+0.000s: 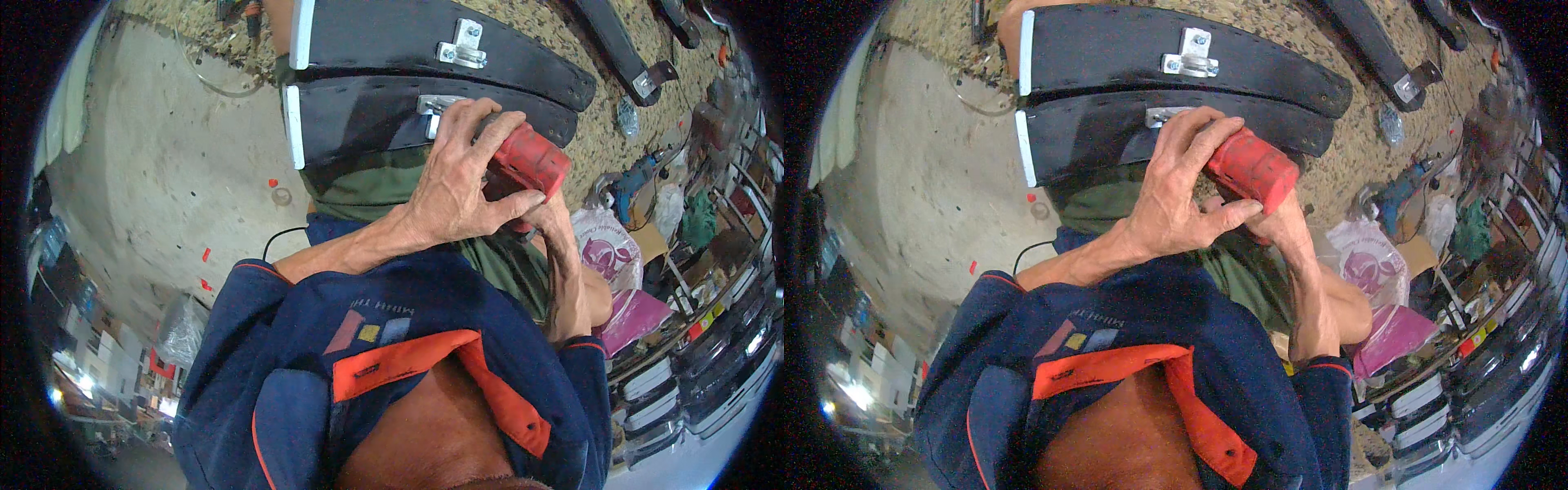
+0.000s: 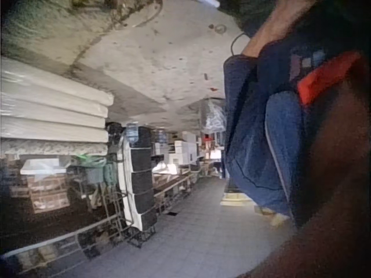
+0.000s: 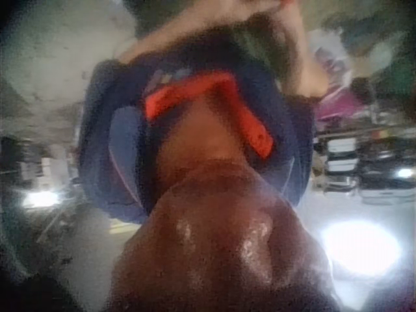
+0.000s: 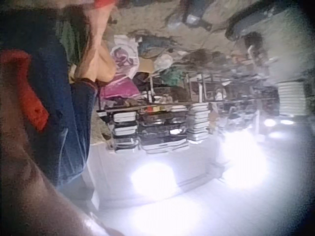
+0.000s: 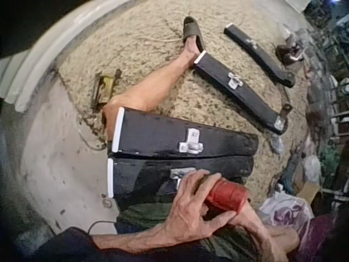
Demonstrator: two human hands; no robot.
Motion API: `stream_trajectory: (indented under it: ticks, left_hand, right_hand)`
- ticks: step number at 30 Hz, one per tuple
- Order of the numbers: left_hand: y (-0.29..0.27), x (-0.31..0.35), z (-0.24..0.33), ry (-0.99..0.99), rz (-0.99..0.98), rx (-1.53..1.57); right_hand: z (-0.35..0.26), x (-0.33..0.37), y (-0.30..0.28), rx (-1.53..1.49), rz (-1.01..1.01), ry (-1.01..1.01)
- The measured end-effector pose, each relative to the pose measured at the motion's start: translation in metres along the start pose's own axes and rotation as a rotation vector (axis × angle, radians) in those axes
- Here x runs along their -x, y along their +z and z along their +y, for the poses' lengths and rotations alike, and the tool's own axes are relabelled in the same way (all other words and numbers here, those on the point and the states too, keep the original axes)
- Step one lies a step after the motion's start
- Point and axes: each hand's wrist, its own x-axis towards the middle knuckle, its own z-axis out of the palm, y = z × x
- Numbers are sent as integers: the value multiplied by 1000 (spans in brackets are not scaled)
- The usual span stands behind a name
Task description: The person sits on the floor and uses a red cordless drill to attach metal brackets to black curved plastic mudguards. They position the brackets, insert screws, and tighten them, repeating the process for multiple mudguards.
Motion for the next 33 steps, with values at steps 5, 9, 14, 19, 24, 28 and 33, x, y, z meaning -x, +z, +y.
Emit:
stream_trajectory:
  ticks: [5,9,14,19,24,28,33]
  left_hand:
    - [-12,-15,37,116,80,-95]
    - [3,-52,33,179,17,-123]
    - [11,-56,22,196,144,-84]
    - [11,-55,16,152,134,-93]
    - [8,-53,14,175,154,-96]
    - [9,-53,16,181,117,-94]
    - [-5,-56,16,187,-89,116]
  right_hand:
    - [-20,-7,-8,76,-6,1]
    - [-36,-8,-8,106,35,93]
    - [-44,-11,-8,126,68,171]
    - [-42,-16,-6,126,94,195]
    - [-38,-18,-1,92,112,166]
    - [-30,-16,0,89,154,57]
    - [-6,-4,-6,209,-22,171]
